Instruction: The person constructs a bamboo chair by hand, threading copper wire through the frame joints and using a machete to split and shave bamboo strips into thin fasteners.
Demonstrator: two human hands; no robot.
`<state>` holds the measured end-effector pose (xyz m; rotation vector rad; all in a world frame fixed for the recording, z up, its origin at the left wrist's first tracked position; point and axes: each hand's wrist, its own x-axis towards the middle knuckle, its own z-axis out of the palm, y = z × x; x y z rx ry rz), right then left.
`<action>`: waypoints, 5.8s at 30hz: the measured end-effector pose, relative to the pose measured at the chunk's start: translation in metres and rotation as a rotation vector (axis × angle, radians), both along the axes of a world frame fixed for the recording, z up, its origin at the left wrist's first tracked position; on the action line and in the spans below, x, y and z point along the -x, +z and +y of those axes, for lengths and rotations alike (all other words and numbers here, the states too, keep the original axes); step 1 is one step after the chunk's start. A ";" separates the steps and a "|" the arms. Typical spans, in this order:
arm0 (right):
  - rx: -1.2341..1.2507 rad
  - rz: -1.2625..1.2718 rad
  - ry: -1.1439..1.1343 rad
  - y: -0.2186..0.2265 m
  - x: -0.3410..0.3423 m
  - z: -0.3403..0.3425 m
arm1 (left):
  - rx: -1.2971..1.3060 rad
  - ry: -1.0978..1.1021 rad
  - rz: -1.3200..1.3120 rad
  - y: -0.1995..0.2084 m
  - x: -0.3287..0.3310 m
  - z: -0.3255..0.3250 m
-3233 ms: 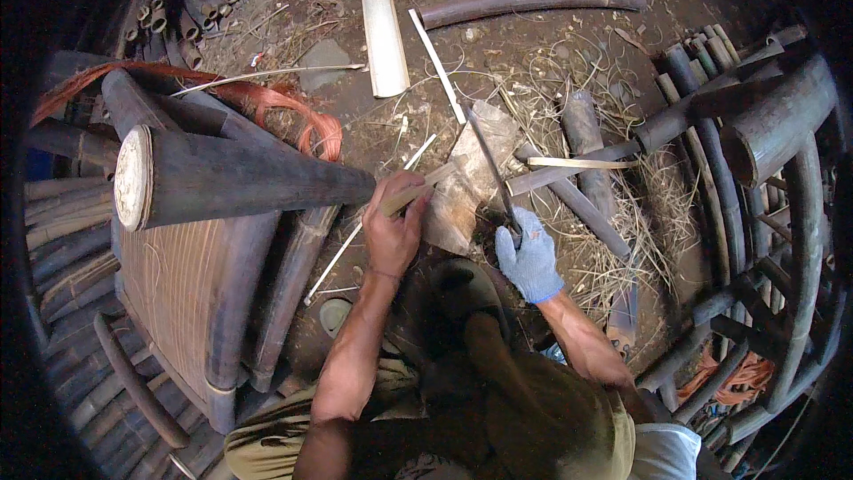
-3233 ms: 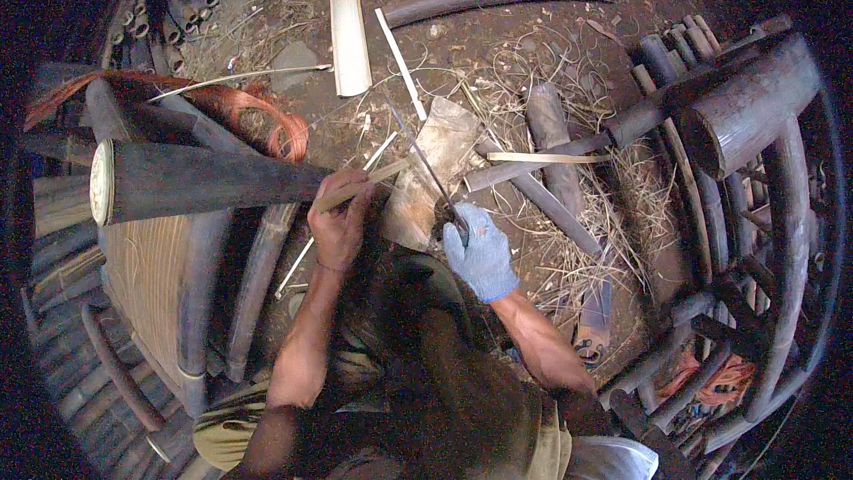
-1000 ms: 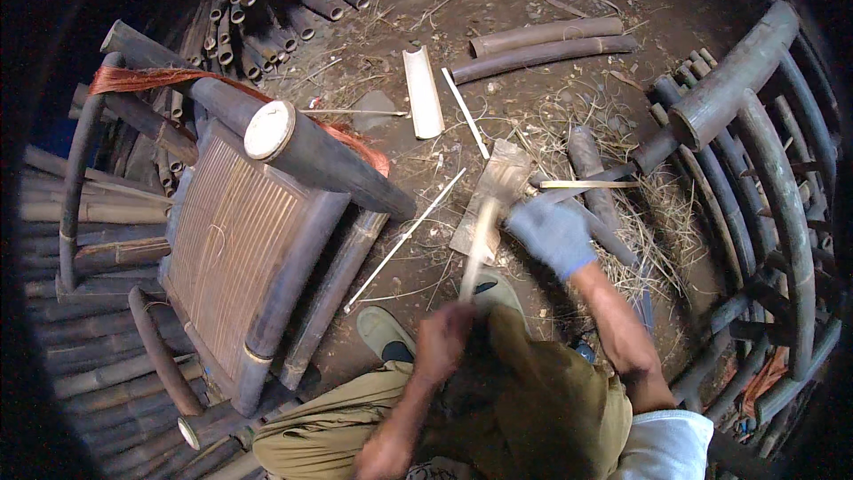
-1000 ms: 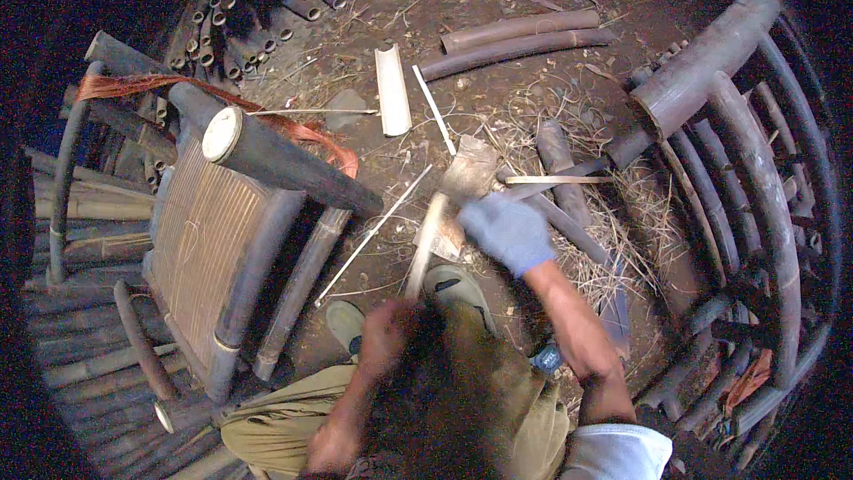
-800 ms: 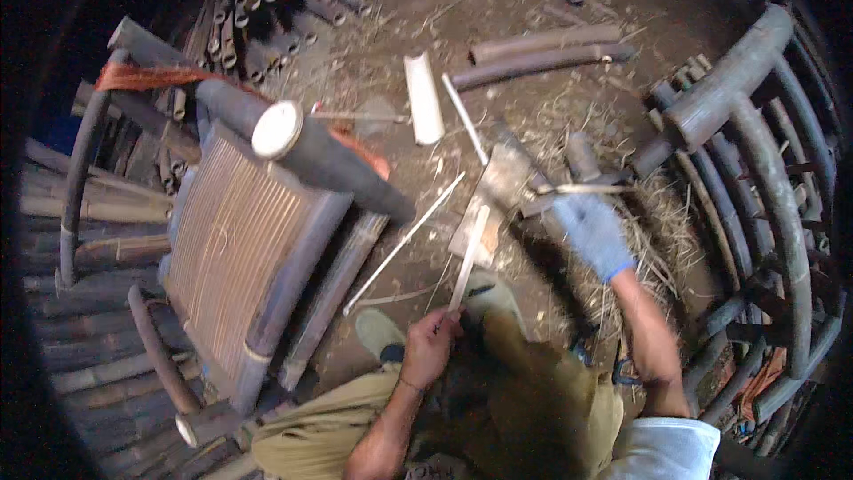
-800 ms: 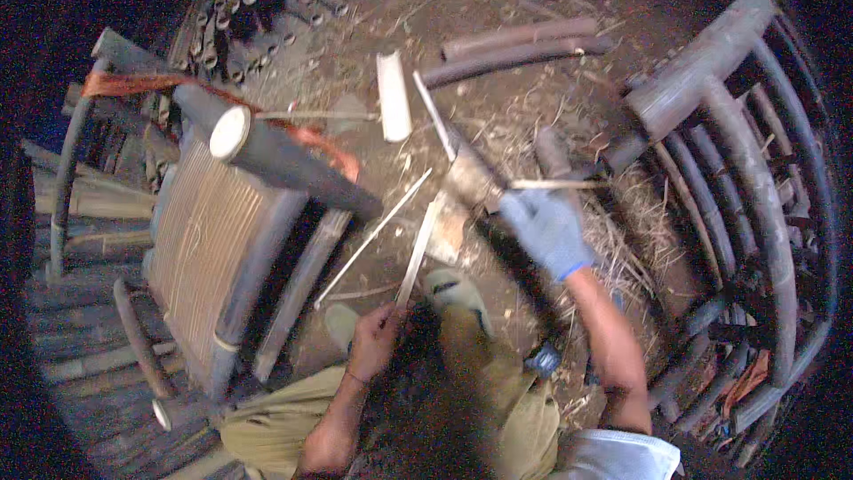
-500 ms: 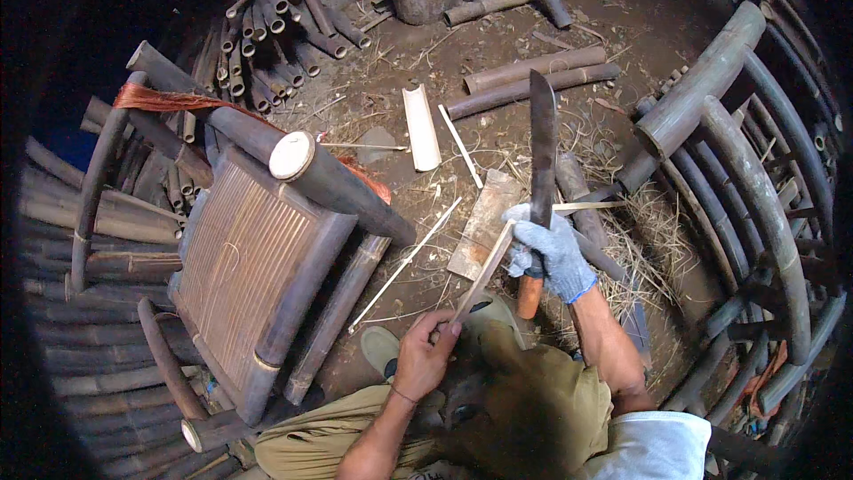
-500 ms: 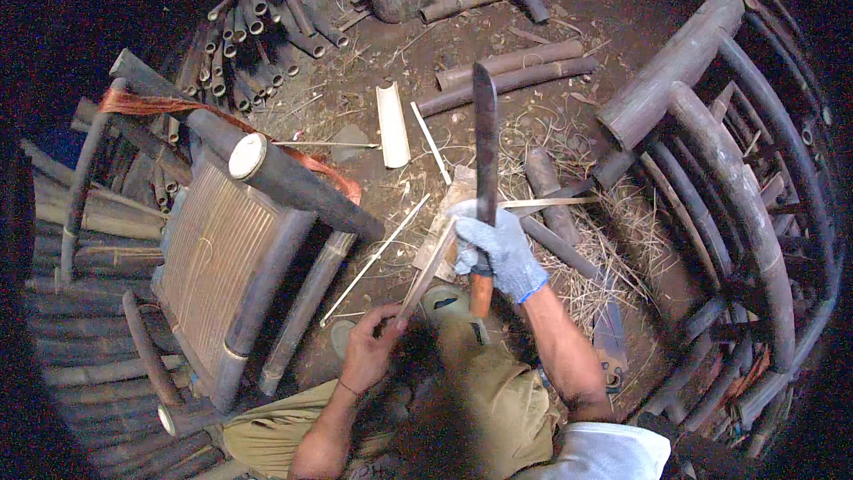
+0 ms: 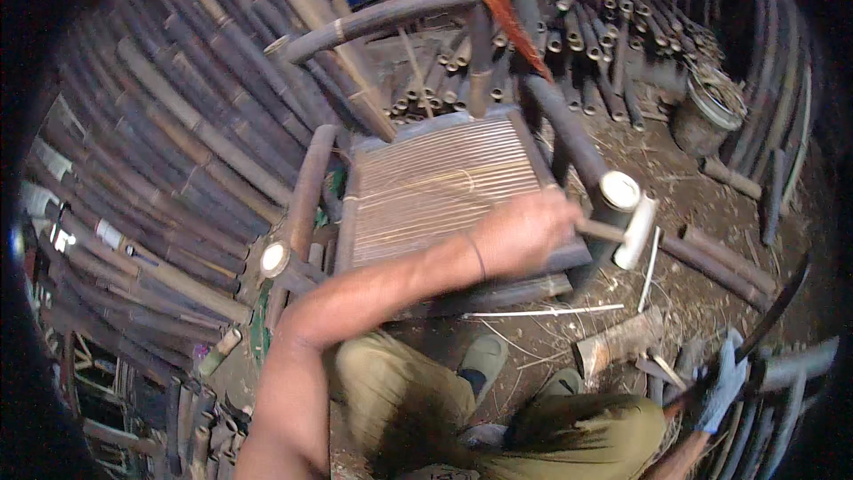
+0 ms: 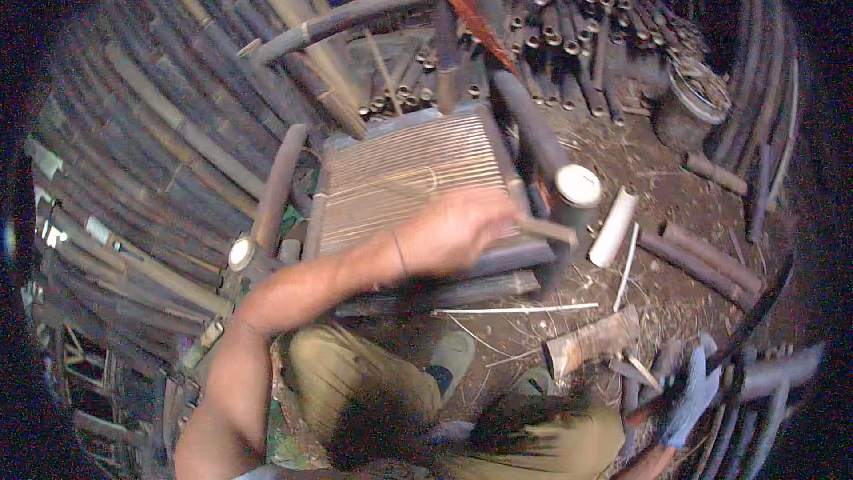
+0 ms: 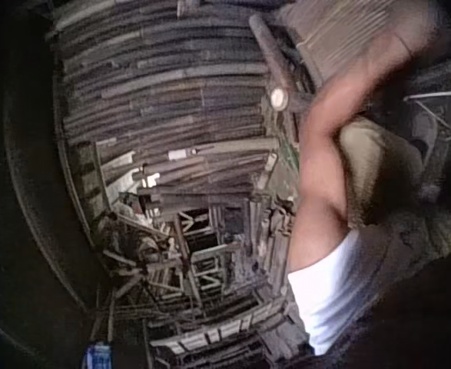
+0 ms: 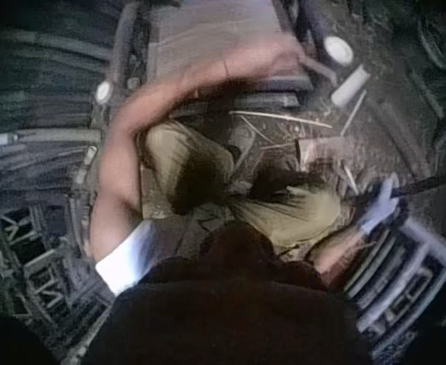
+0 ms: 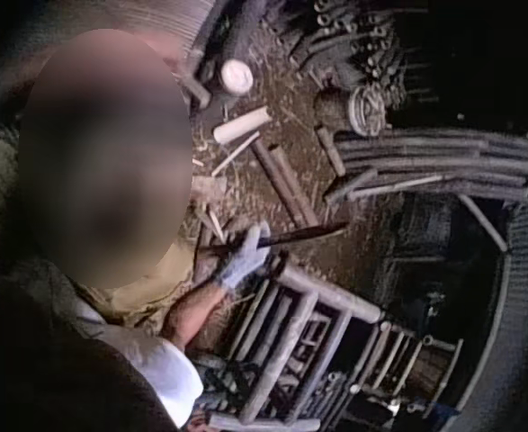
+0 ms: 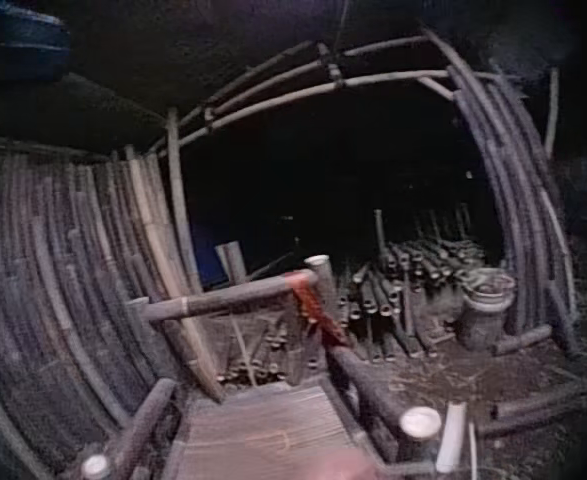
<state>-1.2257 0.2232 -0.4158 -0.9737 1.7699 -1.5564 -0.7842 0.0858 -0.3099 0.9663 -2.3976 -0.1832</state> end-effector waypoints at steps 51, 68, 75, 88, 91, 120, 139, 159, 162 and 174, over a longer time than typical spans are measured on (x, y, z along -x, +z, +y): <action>0.170 -0.042 0.634 0.025 -0.423 -0.307 | 0.012 0.580 0.019 -0.110 -0.251 -0.322; 0.311 0.158 0.429 -0.024 -0.485 -0.334 | 0.055 0.590 0.007 -0.111 -0.244 -0.315; 0.369 0.304 0.333 -0.019 -0.494 -0.338 | 0.068 0.618 -0.019 -0.110 -0.239 -0.312; 0.214 0.271 0.628 -0.023 -0.491 -0.324 | 0.117 0.586 0.072 -0.119 -0.245 -0.308; 0.255 0.153 0.496 -0.019 -0.489 -0.328 | 0.158 0.573 0.059 -0.114 -0.245 -0.310; -0.068 0.418 0.800 -0.007 -0.504 -0.323 | 0.174 0.576 0.127 -0.112 -0.249 -0.316; -0.071 -0.787 0.825 -0.005 -0.472 -0.314 | 0.329 0.927 0.108 -0.108 -0.227 -0.343; 0.182 1.007 0.618 0.052 -0.356 -0.283 | 0.480 0.864 0.143 -0.145 -0.236 -0.288; 0.193 1.025 0.678 0.037 -0.380 -0.308 | 0.385 1.108 0.142 -0.162 -0.285 -0.260; 0.278 1.022 0.580 0.043 -0.527 -0.444 | 0.206 1.067 -0.021 -0.186 -0.308 -0.257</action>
